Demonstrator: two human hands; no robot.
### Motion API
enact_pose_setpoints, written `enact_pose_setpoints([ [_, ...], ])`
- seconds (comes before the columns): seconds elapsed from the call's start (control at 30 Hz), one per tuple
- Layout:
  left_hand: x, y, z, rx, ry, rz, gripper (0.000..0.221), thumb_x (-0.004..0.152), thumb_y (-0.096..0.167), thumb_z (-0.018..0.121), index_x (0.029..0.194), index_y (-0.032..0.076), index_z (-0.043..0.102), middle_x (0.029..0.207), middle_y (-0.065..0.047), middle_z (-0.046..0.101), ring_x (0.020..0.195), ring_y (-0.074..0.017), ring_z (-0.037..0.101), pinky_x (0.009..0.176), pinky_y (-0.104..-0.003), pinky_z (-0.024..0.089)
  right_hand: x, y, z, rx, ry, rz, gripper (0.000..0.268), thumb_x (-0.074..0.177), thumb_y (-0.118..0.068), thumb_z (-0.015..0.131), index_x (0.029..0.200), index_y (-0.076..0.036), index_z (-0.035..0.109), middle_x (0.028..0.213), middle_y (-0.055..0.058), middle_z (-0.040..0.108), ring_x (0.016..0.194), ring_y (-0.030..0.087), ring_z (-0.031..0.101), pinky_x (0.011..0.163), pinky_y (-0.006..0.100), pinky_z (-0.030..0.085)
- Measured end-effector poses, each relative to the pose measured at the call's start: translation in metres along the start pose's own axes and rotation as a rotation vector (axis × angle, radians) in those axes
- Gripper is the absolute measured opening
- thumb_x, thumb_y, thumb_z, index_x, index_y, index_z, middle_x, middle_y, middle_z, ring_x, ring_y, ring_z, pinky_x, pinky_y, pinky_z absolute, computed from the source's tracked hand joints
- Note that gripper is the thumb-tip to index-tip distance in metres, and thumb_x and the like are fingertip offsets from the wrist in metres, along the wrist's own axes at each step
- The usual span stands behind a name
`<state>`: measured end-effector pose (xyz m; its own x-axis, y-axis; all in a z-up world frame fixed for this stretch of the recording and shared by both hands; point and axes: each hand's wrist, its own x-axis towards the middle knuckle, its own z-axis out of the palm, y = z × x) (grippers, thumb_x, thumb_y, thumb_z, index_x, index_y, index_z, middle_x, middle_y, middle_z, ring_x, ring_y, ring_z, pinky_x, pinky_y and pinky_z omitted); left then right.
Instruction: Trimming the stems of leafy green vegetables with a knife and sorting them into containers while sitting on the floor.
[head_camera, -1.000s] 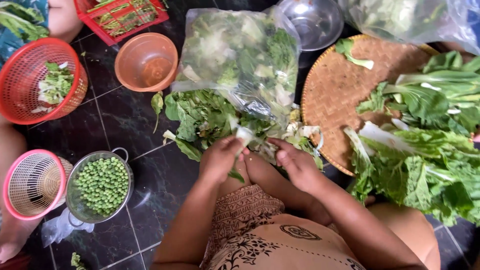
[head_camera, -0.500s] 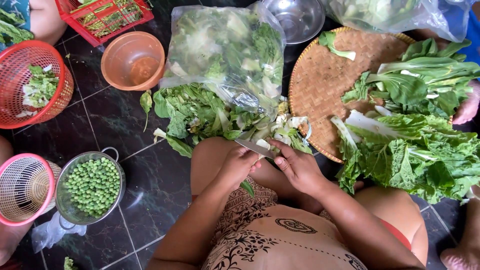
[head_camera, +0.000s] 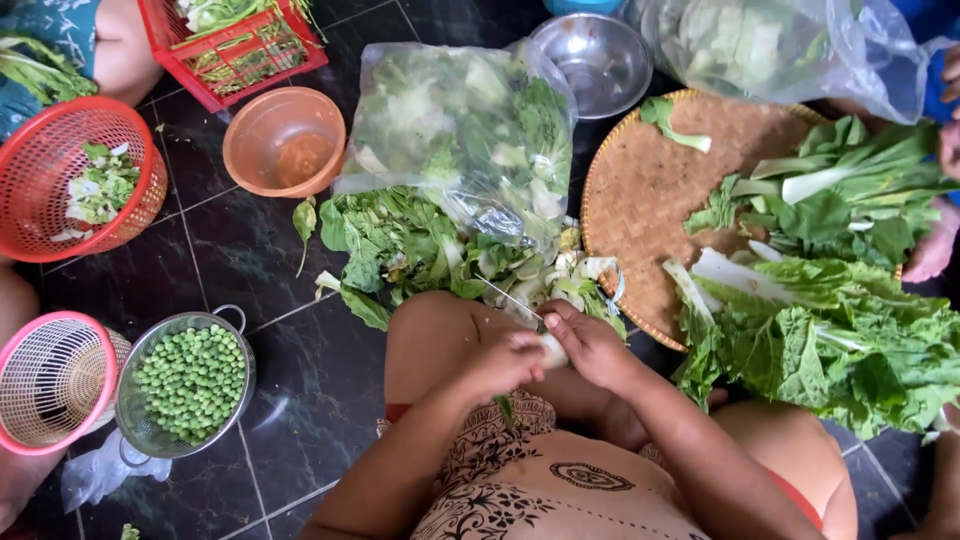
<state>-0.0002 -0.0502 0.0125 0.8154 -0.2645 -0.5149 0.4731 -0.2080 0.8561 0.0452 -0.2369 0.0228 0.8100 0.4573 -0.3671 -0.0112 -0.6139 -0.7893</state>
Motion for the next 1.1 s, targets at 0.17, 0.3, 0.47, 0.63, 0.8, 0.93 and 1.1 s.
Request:
enact_pose_setpoints([
  [0.17, 0.003, 0.001, 0.007, -0.064, 0.075, 0.040, 0.027, 0.100, 0.016, 0.057, 0.115, 0.000, 0.072, 0.074, -0.010, 0.069, 0.068, -0.0125, 0.061, 0.064, -0.023, 0.054, 0.026, 0.031, -0.004, 0.247, 0.002, 0.108, 0.059, 0.106, -0.055, 0.027, 0.151, -0.021, 0.045, 0.082, 0.021, 0.068, 0.078, 0.035, 0.070, 0.078, 0.049, 0.058],
  [0.3, -0.010, 0.041, 0.008, -0.455, 0.340, -0.173, 0.052, 0.098, 0.027, 0.062, 0.140, -0.004, 0.057, 0.145, -0.032, 0.049, 0.121, -0.0408, 0.064, 0.099, -0.041, 0.058, 0.018, 0.022, -0.014, 0.395, -0.011, 0.052, 0.096, 0.097, -0.056, 0.042, 0.164, -0.002, 0.000, 0.104, 0.022, 0.074, 0.068, 0.020, 0.068, 0.052, 0.028, 0.054],
  [0.47, 0.023, 0.019, 0.029, -0.612, 0.281, -0.107, 0.036, 0.106, 0.025, 0.052, 0.128, -0.001, 0.061, 0.113, -0.014, 0.067, 0.099, -0.0266, 0.067, 0.088, -0.035, 0.061, 0.029, 0.034, 0.005, 0.596, 0.202, -0.083, 0.101, 0.078, -0.006, 0.088, 0.157, 0.003, 0.026, 0.092, 0.015, 0.071, 0.064, 0.014, 0.066, 0.057, 0.025, 0.053],
  [0.63, 0.030, 0.011, 0.043, -0.369, 0.221, -0.061, 0.068, 0.105, 0.021, 0.052, 0.164, 0.013, 0.020, 0.157, -0.027, 0.037, 0.136, -0.0338, 0.052, 0.101, -0.046, 0.053, 0.022, 0.055, -0.021, 0.540, 0.357, -0.009, 0.071, 0.081, 0.005, 0.077, 0.145, -0.005, 0.047, 0.082, 0.007, 0.056, 0.062, 0.016, 0.066, 0.052, 0.021, 0.052],
  [0.8, 0.047, -0.024, 0.008, -0.347, 0.356, 0.178, 0.047, 0.097, 0.011, 0.057, 0.143, 0.003, 0.051, 0.132, -0.019, 0.062, 0.111, -0.0237, 0.060, 0.091, -0.037, 0.053, -0.005, 0.039, -0.152, -0.658, 0.358, 0.234, 0.032, 0.091, -0.009, 0.059, 0.123, -0.008, 0.065, 0.096, 0.021, 0.071, 0.085, 0.038, 0.070, 0.075, 0.049, 0.060],
  [0.93, 0.042, -0.026, -0.049, -0.098, 0.516, 0.601, 0.033, 0.092, -0.003, 0.060, 0.125, 0.004, 0.062, 0.096, -0.004, 0.067, 0.075, -0.0103, 0.057, 0.066, -0.022, 0.049, 0.088, 0.365, -0.322, -2.041, 1.329, -0.002, 0.023, 0.129, -0.042, 0.038, 0.125, -0.040, 0.060, 0.091, -0.022, 0.044, 0.058, -0.002, 0.027, 0.058, 0.018, 0.025],
  [1.1, 0.081, -0.048, -0.148, 0.391, 0.974, 0.412, 0.022, 0.088, 0.006, 0.064, 0.109, 0.004, 0.072, 0.093, -0.011, 0.075, 0.069, -0.0215, 0.067, 0.062, -0.031, 0.054, 0.049, 0.208, -0.298, -1.232, 0.858, -0.075, 0.023, 0.122, -0.013, 0.053, 0.128, -0.006, 0.074, 0.107, 0.015, 0.076, 0.080, 0.032, 0.071, 0.068, 0.041, 0.056],
])
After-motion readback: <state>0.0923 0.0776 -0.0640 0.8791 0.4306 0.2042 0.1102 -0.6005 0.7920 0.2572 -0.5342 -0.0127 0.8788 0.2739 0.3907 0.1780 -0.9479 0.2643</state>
